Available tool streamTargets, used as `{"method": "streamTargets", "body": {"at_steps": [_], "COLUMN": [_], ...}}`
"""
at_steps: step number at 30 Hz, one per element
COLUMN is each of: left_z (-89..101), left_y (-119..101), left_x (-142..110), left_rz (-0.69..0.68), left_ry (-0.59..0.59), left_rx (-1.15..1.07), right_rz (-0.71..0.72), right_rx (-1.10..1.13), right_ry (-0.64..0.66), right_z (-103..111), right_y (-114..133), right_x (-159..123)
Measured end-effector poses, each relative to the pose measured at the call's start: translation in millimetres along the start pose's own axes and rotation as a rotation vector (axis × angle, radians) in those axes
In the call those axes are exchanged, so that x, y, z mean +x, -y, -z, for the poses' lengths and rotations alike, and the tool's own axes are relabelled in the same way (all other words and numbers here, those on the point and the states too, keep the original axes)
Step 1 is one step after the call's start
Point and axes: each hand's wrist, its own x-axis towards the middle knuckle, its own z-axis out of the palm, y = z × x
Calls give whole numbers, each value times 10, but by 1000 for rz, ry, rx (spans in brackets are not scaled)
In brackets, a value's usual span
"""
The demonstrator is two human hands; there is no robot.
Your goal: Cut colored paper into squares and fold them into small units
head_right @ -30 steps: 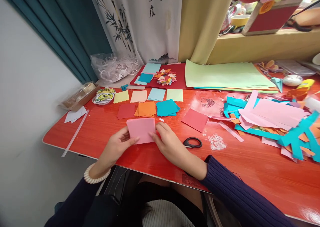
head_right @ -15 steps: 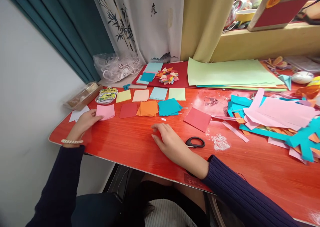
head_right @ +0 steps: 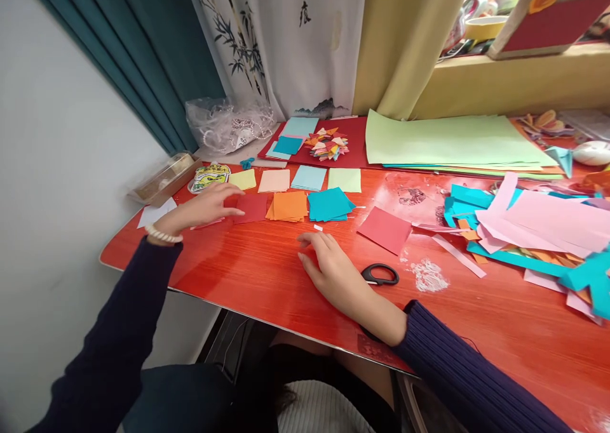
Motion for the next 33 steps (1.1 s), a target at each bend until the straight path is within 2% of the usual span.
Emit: {"method": "streamTargets", "body": {"at_steps": [2,6,10,13,16,18,19,21,24,27,29,30,31,33], "left_z": [31,70,92,140,231,287,302,288,147,-90,-262,-345,-423,-555], "left_y": [-109,-245,-285,-346,-446,-535,-592,-748,-1092,-1449,-1603,-1645,-1669,-1680], "left_x": [203,417,454,392,231,80,-2,-155,-304,-307,-243,-203,-164,-104], "left_rz": [-59,12,49,53,62,47,12,-160,-431,-567,-531,-485,-427,-325], "left_ry": [69,196,245,262,233,161,112,-6,-65,-203,-339,-365,-354,-257], "left_rx": [80,224,249,233,194,147,103,-72,-281,-455,-657,-784,-901,-1077], "right_rz": [12,53,71,69,56,42,36,28,33,22,-16,-38,-57,-88], "right_rx": [-14,-55,-79,-69,-42,-10,11,79,188,242,284,306,323,340], "right_ry": [-7,-9,-6,-15,-22,-22,-29,-58,-112,-134,-153,-170,-190,-227], "right_z": [-1,-1,-6,-10,-7,1,8,27,65,106,126,132,135,131], "right_y": [-3,-10,-18,-25,-24,-12,-3,17,24,-11,-44,-59,-72,-93], "right_x": [-5,-4,0,-4,-6,1,7,23,51,74,90,99,108,125]}}
